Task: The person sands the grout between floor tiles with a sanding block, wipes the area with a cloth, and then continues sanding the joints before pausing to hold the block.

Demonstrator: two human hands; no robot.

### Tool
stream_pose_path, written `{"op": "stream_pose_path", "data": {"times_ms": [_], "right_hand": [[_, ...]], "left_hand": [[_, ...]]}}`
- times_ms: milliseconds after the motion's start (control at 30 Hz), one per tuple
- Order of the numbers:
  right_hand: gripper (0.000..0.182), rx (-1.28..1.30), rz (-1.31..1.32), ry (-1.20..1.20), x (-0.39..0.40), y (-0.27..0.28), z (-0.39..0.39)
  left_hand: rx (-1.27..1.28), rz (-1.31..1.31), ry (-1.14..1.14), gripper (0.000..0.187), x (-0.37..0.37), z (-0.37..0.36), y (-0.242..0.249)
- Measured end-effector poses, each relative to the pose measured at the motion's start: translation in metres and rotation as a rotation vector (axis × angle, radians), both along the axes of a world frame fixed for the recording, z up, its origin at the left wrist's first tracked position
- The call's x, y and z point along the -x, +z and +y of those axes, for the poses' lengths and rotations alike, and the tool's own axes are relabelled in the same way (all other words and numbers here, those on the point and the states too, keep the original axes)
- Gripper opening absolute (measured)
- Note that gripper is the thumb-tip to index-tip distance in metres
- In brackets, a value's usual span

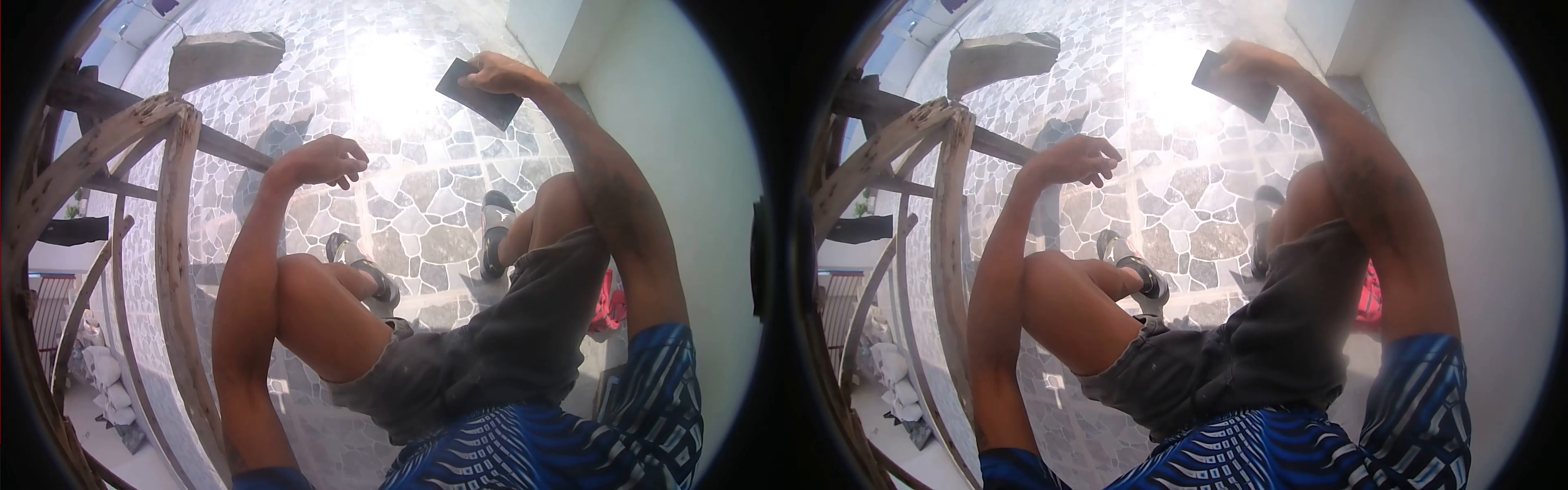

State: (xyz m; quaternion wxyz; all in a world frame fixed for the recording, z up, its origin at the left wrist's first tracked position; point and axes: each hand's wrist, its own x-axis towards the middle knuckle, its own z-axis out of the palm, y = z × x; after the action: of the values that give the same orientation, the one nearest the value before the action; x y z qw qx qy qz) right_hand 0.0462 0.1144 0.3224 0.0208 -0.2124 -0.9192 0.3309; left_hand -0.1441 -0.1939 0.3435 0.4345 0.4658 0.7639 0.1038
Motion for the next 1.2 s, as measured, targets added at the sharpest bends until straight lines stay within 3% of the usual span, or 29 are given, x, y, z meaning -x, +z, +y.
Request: {"op": "stream_pose_path", "data": {"times_ms": [1200], "right_hand": [[0.038,-0.015,-0.046,-0.026,0.0021,0.0015,0.0001]], "left_hand": [[-0.008,0.010,-0.003,0.032,-0.0049,-0.0007,0.0076]]}}
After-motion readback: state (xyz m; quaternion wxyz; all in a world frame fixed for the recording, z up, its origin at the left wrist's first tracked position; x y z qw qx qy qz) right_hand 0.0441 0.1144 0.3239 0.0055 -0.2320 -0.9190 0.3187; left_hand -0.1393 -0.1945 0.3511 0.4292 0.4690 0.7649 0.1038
